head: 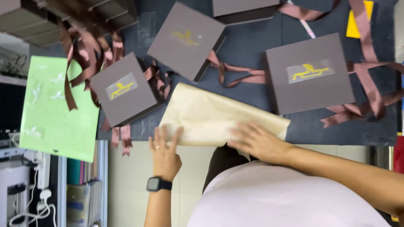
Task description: Applying logo stickers to box lids and securing them with a handheld heat press.
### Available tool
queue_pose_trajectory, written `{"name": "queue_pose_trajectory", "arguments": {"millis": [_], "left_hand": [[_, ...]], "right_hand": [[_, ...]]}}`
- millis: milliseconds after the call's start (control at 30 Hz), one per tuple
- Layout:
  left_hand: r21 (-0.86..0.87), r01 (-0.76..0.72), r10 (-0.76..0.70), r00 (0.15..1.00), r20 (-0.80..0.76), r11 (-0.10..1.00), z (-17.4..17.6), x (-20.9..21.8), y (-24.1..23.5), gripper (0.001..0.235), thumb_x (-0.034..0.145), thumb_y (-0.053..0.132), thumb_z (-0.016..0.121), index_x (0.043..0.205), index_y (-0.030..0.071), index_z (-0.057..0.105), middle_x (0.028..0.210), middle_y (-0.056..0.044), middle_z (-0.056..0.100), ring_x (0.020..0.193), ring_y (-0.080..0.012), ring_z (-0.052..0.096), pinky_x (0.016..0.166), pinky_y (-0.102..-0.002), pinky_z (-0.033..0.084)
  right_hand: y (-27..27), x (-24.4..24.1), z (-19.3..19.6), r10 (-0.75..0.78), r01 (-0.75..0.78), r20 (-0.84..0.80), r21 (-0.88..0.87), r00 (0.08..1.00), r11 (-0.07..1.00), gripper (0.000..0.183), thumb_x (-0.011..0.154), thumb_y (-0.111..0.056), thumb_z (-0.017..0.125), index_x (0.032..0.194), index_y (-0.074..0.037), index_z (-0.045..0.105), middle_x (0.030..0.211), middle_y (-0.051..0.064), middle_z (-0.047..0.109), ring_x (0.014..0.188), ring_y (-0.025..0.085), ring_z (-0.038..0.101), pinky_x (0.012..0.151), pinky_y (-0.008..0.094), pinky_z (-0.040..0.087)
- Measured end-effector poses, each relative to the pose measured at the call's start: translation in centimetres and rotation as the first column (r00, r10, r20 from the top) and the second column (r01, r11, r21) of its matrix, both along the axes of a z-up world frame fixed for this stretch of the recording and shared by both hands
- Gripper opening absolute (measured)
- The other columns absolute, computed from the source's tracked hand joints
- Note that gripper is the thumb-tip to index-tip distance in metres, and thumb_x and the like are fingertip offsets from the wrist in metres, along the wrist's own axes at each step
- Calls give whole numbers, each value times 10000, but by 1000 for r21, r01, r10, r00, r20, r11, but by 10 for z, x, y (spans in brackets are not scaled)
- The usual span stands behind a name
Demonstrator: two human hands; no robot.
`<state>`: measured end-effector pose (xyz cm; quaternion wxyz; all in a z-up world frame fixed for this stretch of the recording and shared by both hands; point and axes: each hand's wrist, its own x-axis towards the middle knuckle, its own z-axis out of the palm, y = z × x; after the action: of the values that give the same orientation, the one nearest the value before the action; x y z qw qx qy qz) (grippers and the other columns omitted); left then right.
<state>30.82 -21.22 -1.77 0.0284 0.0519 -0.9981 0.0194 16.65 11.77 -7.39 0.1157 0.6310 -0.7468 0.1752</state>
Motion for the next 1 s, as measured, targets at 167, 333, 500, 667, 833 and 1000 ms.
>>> {"name": "queue_pose_trajectory", "arguments": {"millis": [167, 333, 500, 667, 833, 1000], "left_hand": [[-45, 82, -89, 983, -163, 996, -71, 11, -40, 743, 836, 91, 671, 1506, 347, 479, 1509, -136, 461, 1439, -362, 406, 1147, -574, 324], [39, 196, -182, 956, -231, 980, -55, 4, -57, 548, 859, 296, 748, 1378, 413, 613, 1404, -5, 586, 1373, -324, 499, 1129, -559, 383], [244, 253, -193, 951, -242, 936, -12, -13, -51, 171, 919, 301, 701, 1077, 321, 765, 1166, 47, 705, 1288, -261, 588, 1120, -531, 414], [317, 432, -299, 870, -391, 844, 96, -61, 11, 158, 952, 342, 677, 858, 220, 714, 953, 60, 716, 1118, -238, 656, 1171, -557, 328], [400, 669, -456, 731, -508, 626, 199, -103, 80, 253, 968, 86, 618, 732, 68, 530, 636, -34, 506, 579, -217, 484, 1048, -505, 470], [690, 504, -328, 863, -384, 519, 213, -132, 120, 695, 664, 544, 808, 1124, 66, 600, 1061, -28, 696, 979, -209, 694, 900, -345, 522]], "right_hand": [[3, 3, -5, -99, 92, 91, 74, 991, 993, 502, 928, -186, 526, 1424, -119, 549, 1564, 165, 477, 1457, 390, 434, 1174, 519, 359], [7, 0, 1, -118, 111, 76, 100, 990, 989, 440, 991, -246, 534, 1407, -111, 575, 1530, 113, 534, 1458, 318, 459, 1206, 460, 349], [-5, -1, 40, -221, 117, 381, 276, 898, 954, 728, 904, -586, 659, 1440, -103, 562, 1514, 119, 547, 1451, 333, 444, 1187, 498, 344], [-34, 13, 66, -201, 172, 589, 105, 783, 980, 1267, 622, -683, 899, 1566, -44, 347, 1567, 211, 440, 1446, 419, 406, 1197, 534, 323], [-18, 17, 106, -197, 419, 854, -27, 481, 908, 1027, 771, -308, 902, 1584, -145, 295, 1502, 129, 578, 1388, 281, 562, 1167, 401, 413], [63, 4, 124, -123, 606, 928, -125, 351, 786, 329, 968, -361, 614, 1008, -68, 760, 861, -12, 744, 755, 81, 657, 648, 248, 523]]}}
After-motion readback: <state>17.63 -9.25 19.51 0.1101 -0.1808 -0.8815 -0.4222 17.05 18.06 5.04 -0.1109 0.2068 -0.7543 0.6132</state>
